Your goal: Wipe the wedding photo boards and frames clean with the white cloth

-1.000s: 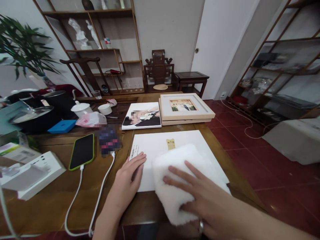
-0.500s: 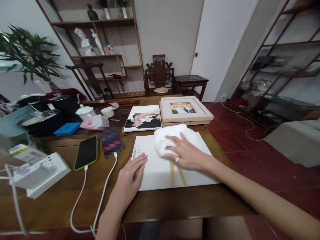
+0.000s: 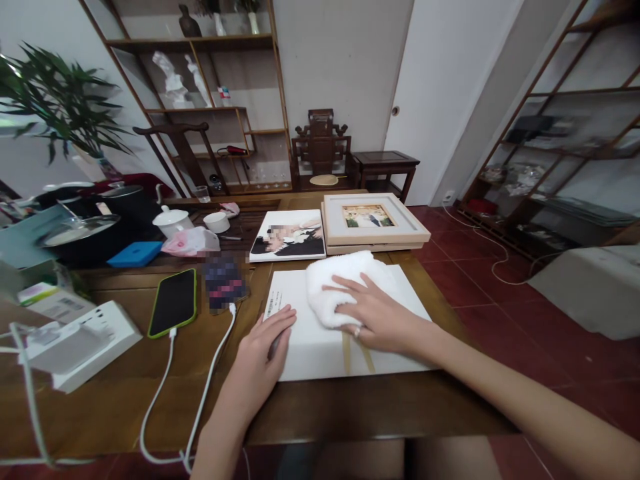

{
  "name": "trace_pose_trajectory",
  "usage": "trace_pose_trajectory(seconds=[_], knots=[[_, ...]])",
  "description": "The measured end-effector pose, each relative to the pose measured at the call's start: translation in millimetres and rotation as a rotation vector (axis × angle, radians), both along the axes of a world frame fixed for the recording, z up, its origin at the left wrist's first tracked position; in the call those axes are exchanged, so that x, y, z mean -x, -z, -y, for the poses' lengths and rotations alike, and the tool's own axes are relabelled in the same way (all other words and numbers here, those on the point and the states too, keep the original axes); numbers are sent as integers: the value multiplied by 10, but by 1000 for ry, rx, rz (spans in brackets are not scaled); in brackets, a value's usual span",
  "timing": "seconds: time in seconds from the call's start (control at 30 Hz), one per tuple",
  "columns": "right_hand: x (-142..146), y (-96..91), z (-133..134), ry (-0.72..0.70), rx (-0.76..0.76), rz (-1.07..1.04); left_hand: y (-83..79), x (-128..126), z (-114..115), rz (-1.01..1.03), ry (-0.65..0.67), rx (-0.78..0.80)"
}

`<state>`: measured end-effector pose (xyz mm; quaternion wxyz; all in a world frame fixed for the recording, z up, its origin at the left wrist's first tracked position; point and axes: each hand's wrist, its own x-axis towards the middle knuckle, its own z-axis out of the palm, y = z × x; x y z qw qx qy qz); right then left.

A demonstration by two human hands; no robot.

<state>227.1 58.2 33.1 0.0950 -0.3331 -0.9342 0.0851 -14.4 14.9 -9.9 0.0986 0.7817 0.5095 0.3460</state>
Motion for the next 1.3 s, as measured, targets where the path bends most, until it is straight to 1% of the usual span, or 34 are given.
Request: trace_pose_trajectory(seconds=[0.13,0.2,0.27,0.37,0.53,0.6,0.63,0.7,0.77,0.97,1.07,1.13,1.17,1.23,1.3], knots=[[108,-3,-244,58,-4,7,7,1,-1,5,9,4],[143,-9,-269,89,1,24,5,-1,0,7,12,6],[160,-22,-200,101,20,35,2,-3,0,1,10,10],[169,-40,79,90,50,45,0,-4,0,-10,11,9],[183,-13,710,28,123,95,6,1,0,-22,3,16],[183,1,861,-5,166,127,9,3,0,-25,1,23],[181,4,894,-15,174,133,11,4,0,-24,0,25],[178,-1,870,-12,160,118,13,3,0,-19,1,26],[184,-7,738,16,122,80,13,1,-1,-15,4,26],[297,15,55,122,25,11,11,0,-10,-9,12,10],[351,15,-175,130,-16,-2,4,0,-9,-15,14,-1],[366,15,-203,131,-37,-1,-2,-1,-6,-19,17,-6],[369,18,-173,129,-38,6,-4,-2,-4,-21,17,-7],[370,33,-32,124,-26,29,-6,-3,-1,-30,12,-10],[371,54,196,123,-14,44,0,0,3,-41,-4,-25]])
